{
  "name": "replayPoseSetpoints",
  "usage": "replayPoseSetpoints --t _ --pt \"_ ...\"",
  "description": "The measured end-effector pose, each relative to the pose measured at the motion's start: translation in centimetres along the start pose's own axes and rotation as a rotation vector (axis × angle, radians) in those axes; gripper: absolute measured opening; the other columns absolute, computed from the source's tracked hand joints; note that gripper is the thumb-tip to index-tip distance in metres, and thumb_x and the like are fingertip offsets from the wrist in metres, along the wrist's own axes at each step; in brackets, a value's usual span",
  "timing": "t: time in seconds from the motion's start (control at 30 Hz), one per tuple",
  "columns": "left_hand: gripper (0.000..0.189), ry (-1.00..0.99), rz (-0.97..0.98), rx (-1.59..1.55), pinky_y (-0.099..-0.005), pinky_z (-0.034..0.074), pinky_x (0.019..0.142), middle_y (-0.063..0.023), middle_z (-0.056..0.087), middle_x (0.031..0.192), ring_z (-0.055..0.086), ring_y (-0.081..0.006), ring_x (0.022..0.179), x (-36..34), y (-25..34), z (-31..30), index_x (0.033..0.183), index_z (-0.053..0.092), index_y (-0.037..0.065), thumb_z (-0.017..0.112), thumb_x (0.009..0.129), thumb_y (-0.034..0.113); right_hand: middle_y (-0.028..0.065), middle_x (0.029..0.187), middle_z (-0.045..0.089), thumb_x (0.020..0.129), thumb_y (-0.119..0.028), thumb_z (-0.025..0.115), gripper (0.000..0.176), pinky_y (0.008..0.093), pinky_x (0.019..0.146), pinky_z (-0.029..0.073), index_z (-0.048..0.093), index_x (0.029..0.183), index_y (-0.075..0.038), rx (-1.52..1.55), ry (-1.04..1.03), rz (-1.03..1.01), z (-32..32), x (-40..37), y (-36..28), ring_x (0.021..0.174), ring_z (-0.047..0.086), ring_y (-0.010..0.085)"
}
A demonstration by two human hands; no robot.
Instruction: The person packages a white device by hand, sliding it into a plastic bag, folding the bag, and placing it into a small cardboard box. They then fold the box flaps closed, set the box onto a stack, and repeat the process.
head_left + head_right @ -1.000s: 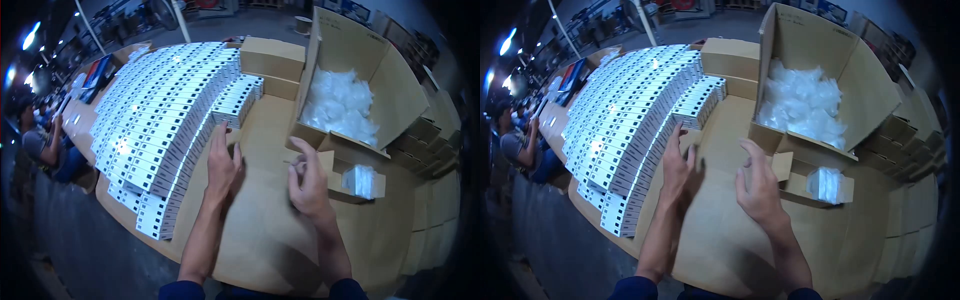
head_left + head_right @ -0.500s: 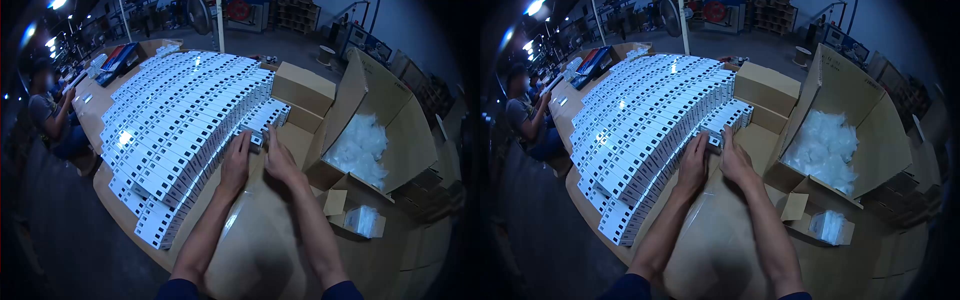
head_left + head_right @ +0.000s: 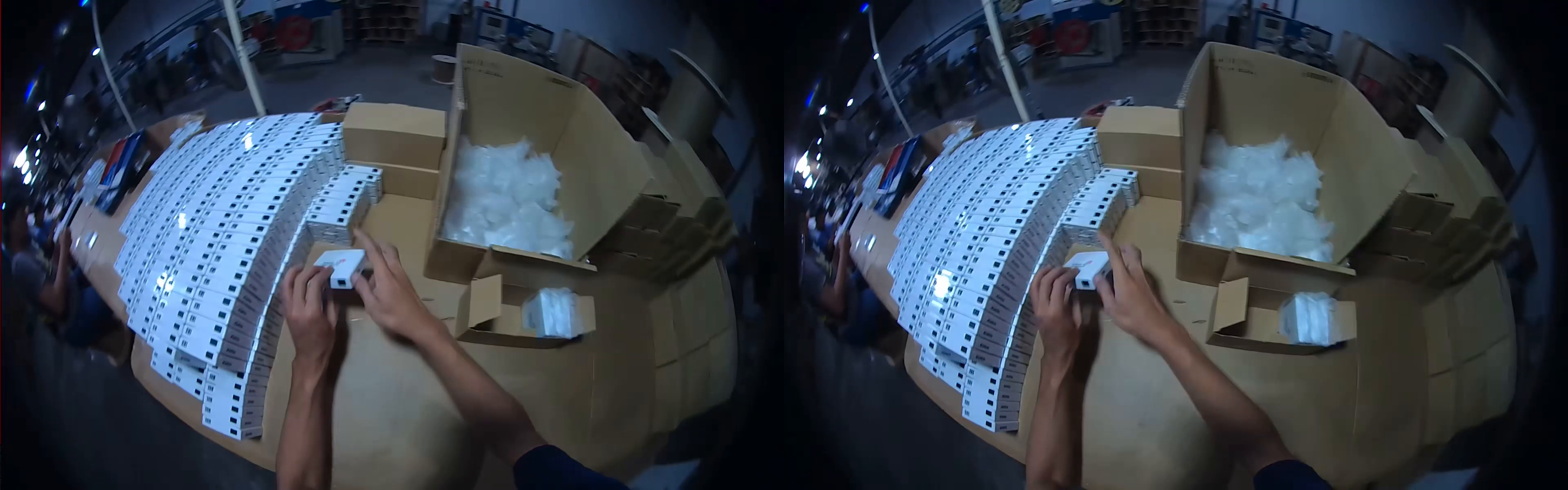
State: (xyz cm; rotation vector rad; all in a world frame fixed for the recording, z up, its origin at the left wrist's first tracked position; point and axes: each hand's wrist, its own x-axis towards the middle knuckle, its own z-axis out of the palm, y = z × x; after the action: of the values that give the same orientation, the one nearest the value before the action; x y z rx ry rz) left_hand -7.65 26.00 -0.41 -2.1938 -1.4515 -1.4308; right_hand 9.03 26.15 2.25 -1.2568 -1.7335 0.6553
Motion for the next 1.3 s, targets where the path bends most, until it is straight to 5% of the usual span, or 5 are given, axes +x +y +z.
replayPoseSetpoints --t 0.33,0.6,0.87,1.07,1.3 --pt "0.051 -0.247 0.205 -0.474 -0.0441 0.057 0.093 -0.0132 0.063 0.117 0.064 -0.0361 0.114 2.7 14.8 -4.9 0.116 0.070 0.005 0.064 0.071 -0.019 0.0078 0.112 0.065 0.108 -0.015 0.052 0.025 0.0311 0.071 0.063 0.064 0.126 -0.001 1.137 0.009 0.263 -12.2 -9.3 -2.1 0.096 0.068 0.0151" --pt "0.018 -0.453 0.497 -0.610 -0.0353 0.054 0.070 -0.0126 0.068 0.089 0.067 -0.0256 0.076 13.4 21.9 5.5 0.102 0.071 0.002 0.072 0.084 -0.001 0.0126 0.101 0.069 0.099 0.000 0.057 0.020 0.0283 0.076 0.054 0.074 0.109 -0.003 -0.182 0.390 -0.041 -28.3 -12.8 -2.9 0.089 0.064 0.0141" --pt "0.024 -1.054 0.763 -0.142 -0.0464 0.056 0.080 -0.0213 0.073 0.089 0.069 -0.0402 0.085 17.7 25.8 23.8 0.089 0.074 -0.002 0.078 0.080 0.020 0.0118 0.104 0.064 0.095 -0.006 0.066 0.020 0.0292 0.076 0.052 0.076 0.112 -0.010 -0.201 0.524 -0.091 -34.6 -10.4 -2.5 0.088 0.064 0.0179" --pt "0.029 -0.870 0.487 -0.381 -0.0454 0.051 0.071 -0.0286 0.066 0.083 0.064 -0.0405 0.074 21.0 24.6 18.6 0.091 0.064 -0.007 0.070 0.083 0.020 0.0142 0.113 0.063 0.091 -0.009 0.073 0.031 0.0330 0.090 0.052 0.074 0.122 -0.012 -0.345 0.485 -0.120 -34.5 -9.6 -0.8 0.103 0.064 0.0230" --pt "0.019 -0.783 0.166 -0.854 -0.0325 0.050 0.075 -0.0069 0.064 0.088 0.061 -0.0127 0.086 19.3 21.9 8.6 0.111 0.056 -0.002 0.062 0.095 0.005 0.0204 0.127 0.063 0.078 -0.035 0.090 0.066 0.0392 0.102 0.050 0.067 0.132 -0.004 -0.337 0.508 -0.133 -33.2 -8.2 -1.4 0.115 0.064 0.0316"
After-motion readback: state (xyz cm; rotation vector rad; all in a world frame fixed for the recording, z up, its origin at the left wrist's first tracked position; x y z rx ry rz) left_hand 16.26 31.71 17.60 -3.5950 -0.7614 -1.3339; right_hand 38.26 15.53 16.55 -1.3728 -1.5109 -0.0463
